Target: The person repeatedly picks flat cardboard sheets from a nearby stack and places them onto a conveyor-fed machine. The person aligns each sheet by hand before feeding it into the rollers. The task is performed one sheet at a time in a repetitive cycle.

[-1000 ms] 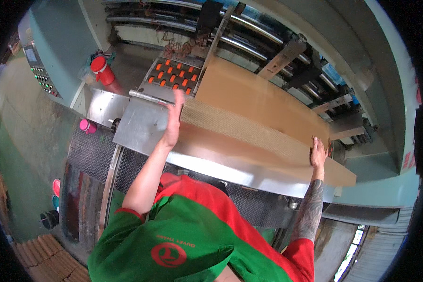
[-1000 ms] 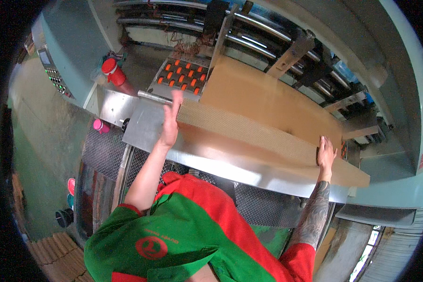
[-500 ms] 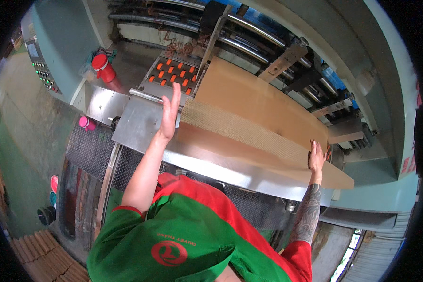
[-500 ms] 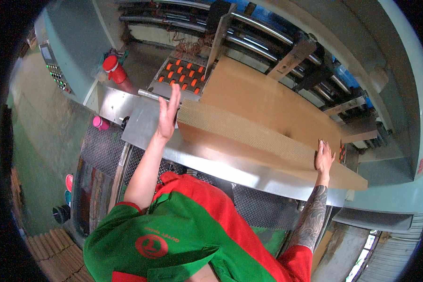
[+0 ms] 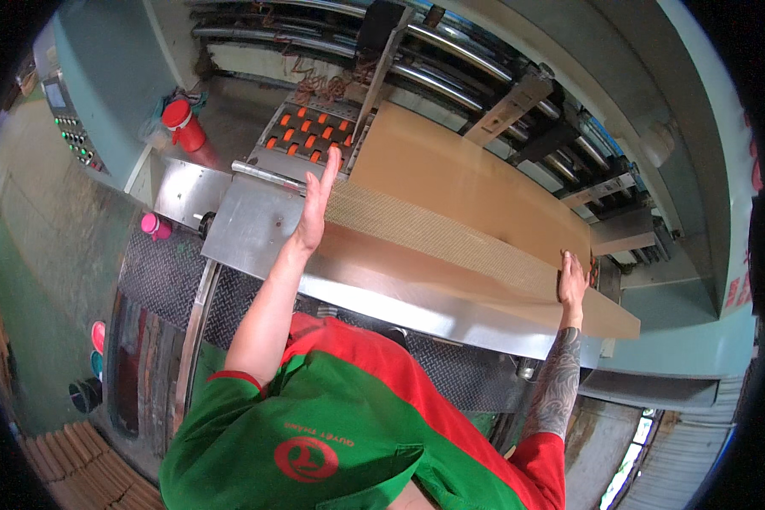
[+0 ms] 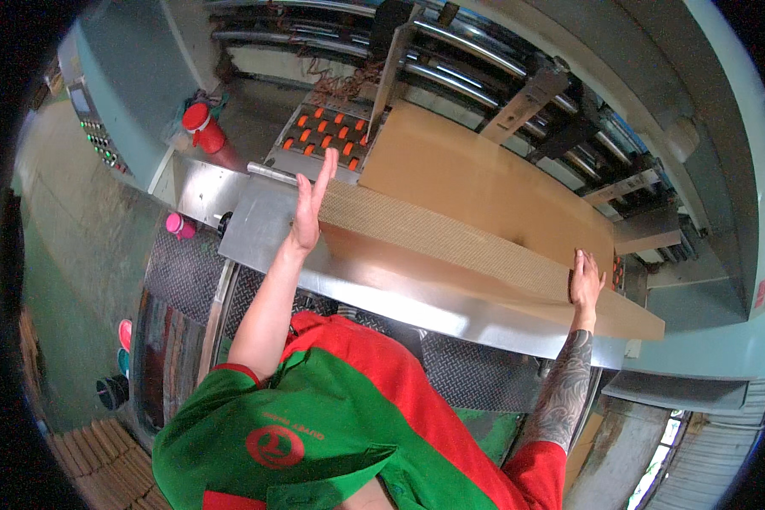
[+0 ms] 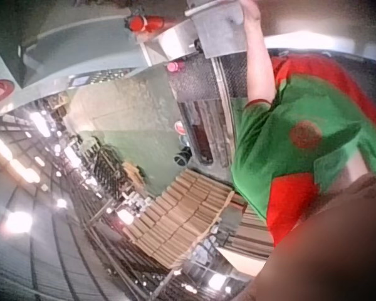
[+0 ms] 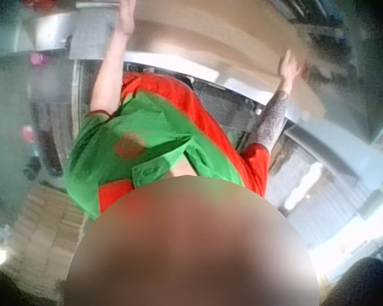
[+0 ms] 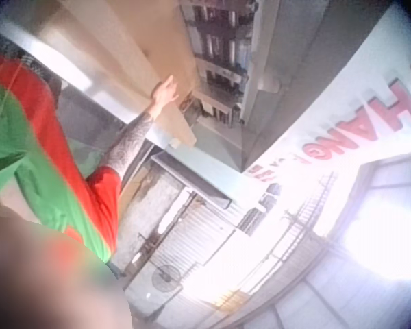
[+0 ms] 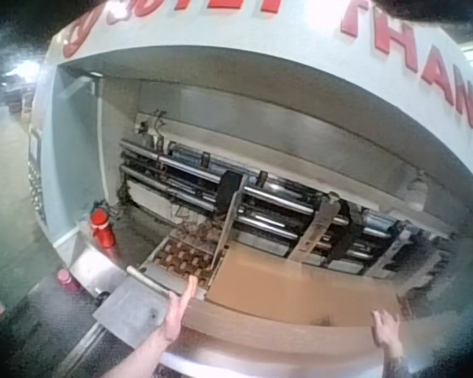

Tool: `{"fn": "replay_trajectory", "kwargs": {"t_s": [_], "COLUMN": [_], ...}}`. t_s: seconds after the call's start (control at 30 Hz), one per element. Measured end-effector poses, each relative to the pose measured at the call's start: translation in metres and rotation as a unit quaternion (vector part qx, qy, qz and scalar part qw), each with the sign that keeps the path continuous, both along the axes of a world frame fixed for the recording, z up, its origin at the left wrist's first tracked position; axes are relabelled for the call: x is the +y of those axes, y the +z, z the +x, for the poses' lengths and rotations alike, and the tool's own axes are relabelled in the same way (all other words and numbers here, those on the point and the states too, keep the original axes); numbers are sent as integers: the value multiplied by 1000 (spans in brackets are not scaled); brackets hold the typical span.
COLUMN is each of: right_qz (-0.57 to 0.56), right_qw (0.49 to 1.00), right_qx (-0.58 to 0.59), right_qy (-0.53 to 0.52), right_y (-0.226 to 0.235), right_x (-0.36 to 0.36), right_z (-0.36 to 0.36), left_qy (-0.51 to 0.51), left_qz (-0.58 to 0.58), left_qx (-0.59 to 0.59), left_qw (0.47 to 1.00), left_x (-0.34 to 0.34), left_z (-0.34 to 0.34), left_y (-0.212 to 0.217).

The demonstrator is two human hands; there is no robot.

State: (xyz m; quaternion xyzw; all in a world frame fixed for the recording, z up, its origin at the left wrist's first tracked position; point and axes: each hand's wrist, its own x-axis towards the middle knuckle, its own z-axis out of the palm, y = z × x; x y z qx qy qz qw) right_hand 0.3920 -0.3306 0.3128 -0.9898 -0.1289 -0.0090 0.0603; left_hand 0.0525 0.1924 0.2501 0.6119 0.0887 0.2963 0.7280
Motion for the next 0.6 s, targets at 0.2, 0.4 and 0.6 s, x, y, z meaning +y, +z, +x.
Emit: {"fn": "replay_trajectory", "kwargs": {"t_s": [0.2, 0.4, 0.6], "right_qz": [-5, -19, -16], "right_qw": [1000, 1000, 1000], "right_qx": [-8, -1, 4], "right_qy": [0, -4, -8], "right_y": [-2, 0, 2], "right_x": [-2, -2, -5], "right_z": [0, -2, -9], "left_qy": [5, 127, 211], "left_qz": [12, 124, 149], "left_qx": [-6, -83, -21], "left_qw": [1000, 981, 966], "left_x": [-8, -23, -29], "left_z": [-1, -3, -1], "left_y": [-4, -5, 0]}}
